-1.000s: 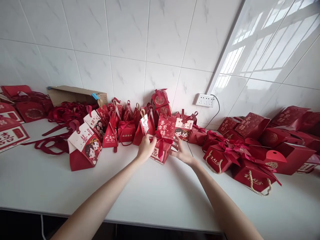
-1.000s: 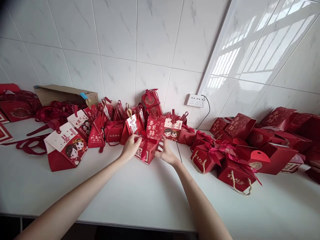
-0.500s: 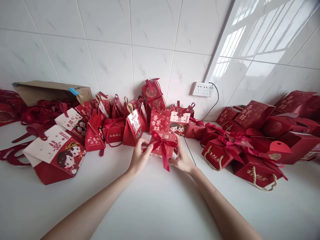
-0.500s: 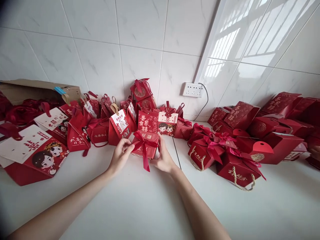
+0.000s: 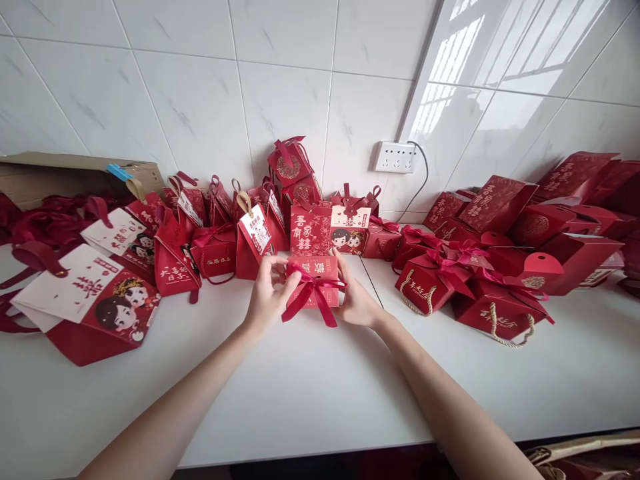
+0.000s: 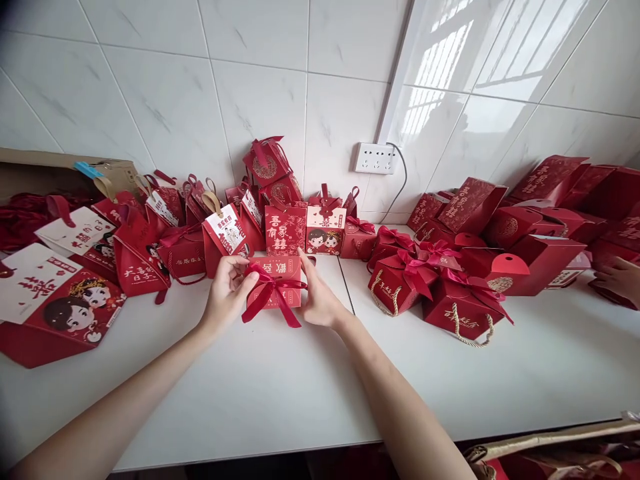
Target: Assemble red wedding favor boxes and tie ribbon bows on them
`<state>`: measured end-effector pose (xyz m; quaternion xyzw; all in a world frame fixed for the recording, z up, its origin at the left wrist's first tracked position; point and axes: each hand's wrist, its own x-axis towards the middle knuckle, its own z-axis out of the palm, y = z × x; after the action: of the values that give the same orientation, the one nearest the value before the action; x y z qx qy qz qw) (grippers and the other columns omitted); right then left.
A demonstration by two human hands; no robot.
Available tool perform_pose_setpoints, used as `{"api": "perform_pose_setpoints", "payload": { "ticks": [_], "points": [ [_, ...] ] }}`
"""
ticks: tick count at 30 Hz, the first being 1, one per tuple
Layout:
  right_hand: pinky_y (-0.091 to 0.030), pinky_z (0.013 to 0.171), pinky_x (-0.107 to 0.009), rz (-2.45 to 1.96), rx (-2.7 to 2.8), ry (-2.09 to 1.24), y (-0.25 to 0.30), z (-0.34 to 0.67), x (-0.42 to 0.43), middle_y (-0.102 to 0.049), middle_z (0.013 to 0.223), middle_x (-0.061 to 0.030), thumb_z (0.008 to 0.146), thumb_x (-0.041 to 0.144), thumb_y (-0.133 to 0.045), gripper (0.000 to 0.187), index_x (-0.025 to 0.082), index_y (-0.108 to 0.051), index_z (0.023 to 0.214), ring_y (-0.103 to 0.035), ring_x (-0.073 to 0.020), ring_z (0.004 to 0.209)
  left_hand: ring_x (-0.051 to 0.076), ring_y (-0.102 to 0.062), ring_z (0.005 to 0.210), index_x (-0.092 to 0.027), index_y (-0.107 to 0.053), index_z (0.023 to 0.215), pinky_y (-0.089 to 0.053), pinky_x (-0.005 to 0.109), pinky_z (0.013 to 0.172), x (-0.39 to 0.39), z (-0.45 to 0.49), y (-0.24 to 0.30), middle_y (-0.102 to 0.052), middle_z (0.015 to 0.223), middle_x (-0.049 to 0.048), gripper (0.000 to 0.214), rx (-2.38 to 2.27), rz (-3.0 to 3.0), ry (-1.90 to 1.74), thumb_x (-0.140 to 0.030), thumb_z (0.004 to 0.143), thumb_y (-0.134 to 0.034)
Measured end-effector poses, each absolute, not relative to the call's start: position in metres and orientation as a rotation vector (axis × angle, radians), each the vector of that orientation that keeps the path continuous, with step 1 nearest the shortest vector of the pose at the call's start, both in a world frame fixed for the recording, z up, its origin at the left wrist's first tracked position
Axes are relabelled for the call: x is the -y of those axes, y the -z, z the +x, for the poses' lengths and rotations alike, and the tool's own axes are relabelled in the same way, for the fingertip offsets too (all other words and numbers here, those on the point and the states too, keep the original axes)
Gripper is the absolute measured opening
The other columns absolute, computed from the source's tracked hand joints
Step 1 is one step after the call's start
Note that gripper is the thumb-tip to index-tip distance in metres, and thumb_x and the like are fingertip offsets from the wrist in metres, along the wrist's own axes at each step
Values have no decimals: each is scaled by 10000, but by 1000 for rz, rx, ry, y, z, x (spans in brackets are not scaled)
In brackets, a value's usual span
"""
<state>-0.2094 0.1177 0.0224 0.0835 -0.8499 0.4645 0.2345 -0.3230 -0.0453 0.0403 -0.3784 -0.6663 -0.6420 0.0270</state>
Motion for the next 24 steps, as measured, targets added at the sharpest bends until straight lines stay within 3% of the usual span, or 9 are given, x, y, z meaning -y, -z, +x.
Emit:
{"api": "perform_pose_setpoints", "payload": {
  "ticks": [7,11,14,17,19,21,24],
  "points": [
    [-262,1117,-557,187,2373,-1268,-25,-207,-112,-188,1557,-90,677,146,-671,1138,317,108,1488,-260,-297,1411,141,-547,754,-200,-490,717,-491,259,708,47,-318,-46,-490,792,7,180,2019,-1181,1842,-344,800,-560],
    [-378,1039,-549,171,2343,-1540,-36,-201,-116,-143,1569,-59,645,144,-637,1089,370,23,1483,-237,-297,1417,135,-492,682,-206,-421,630,-457,260,674,46,-316,-46,-441,706,-9,212,2022,-1181,1774,-290,799,-519],
    [-400,1017,-535,163,2196,-1913,-46,-195,-125,-231,1545,-26,651,192,-577,886,395,-207,1430,-271,-276,1407,136,-458,659,-210,-379,614,-429,267,668,46,-314,-44,-419,678,-14,231,2009,-1192,1722,-271,806,-493],
    [-408,1008,-527,109,1948,-2109,-53,-189,-130,-397,1455,-67,765,346,-540,515,318,-408,1262,-391,-270,1344,138,-454,655,-214,-369,623,-415,263,653,45,-312,-41,-418,665,-16,229,2004,-1172,1713,-273,816,-479],
    [-437,975,-515,81,1911,-2045,-53,-187,-126,-447,1411,-86,823,494,-532,377,289,-428,1121,-440,-275,1307,136,-454,651,-215,-371,629,-409,260,645,45,-312,-39,-420,657,-19,228,1999,-1163,1725,-274,822,-478],
    [-471,939,-477,66,2007,-1841,-51,-188,-118,-456,1396,-91,776,591,-596,429,273,-408,994,-443,-279,1302,133,-455,650,-213,-376,630,-408,258,644,44,-312,-38,-418,652,-21,231,1993,-1167,1740,-279,826,-481],
    [-494,923,-425,16,2191,-1430,-44,-191,-106,-502,1320,-108,729,573,-666,451,249,-414,916,-385,-285,1344,130,-462,647,-208,-385,626,-408,253,636,44,-311,-37,-423,648,-23,238,1998,-1176,1758,-288,826,-487]
  ]
}}
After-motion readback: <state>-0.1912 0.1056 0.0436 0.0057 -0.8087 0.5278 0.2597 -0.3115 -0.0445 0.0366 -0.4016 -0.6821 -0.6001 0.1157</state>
